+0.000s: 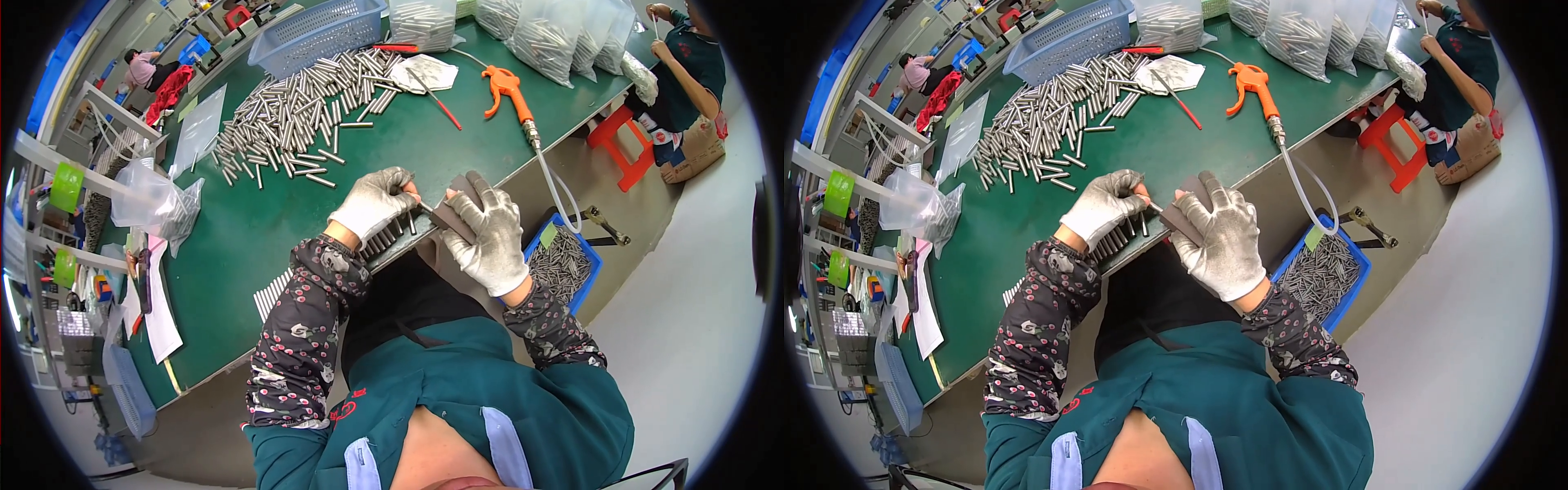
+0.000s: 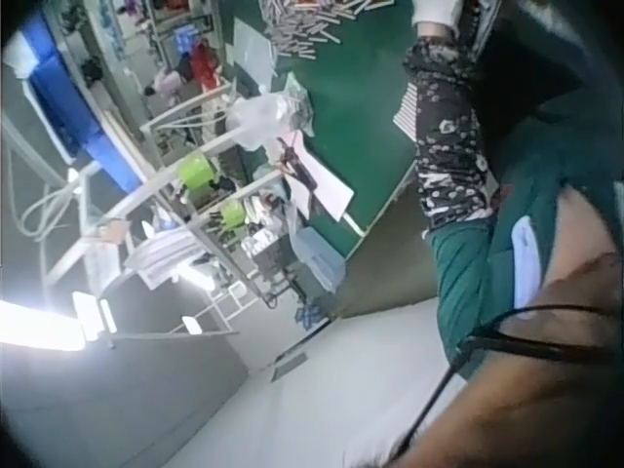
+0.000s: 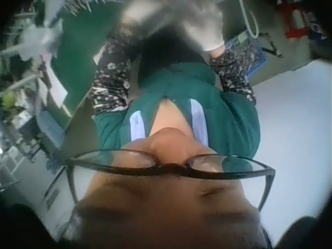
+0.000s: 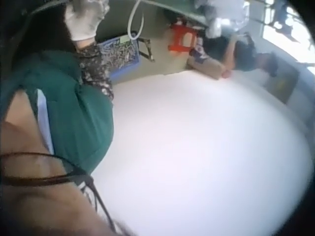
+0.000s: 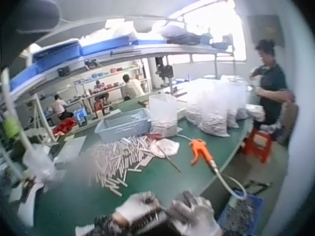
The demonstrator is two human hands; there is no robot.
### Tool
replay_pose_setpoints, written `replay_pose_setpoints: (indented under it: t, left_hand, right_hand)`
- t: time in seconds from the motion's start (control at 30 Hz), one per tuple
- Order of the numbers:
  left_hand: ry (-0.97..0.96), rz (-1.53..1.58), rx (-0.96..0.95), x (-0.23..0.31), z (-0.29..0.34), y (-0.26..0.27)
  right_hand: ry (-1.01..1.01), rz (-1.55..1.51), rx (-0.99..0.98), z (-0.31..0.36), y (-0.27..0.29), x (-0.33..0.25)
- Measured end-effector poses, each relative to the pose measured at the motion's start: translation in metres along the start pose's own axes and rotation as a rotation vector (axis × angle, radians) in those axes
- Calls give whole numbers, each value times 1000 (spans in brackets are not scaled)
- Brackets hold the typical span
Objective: The worker is picking up, inspecting, and arranging small metal cylindrical rods into groups on a workbench.
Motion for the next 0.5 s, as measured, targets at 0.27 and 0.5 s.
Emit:
replay_pose_setpoints:
  t: [0.27, 0.5]
  left_hand:
    - [156, -68, -36, 2, -6, -1]
    - [155, -207, -39, 7, -7, -2]
  right_hand:
    - [178, 8, -119, -9, 1, -17]
    - [196, -4, -112, -13, 5, -18]
Point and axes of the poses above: each hand's wrist, its own z-axis away from the middle knuckle, its own y-axis out of the back of the hand, x = y × z, the point moved 5 cm from there along -z, towards the middle knuckle, and after that the axes turned 3 degrees about x, right-handed, at the moved point
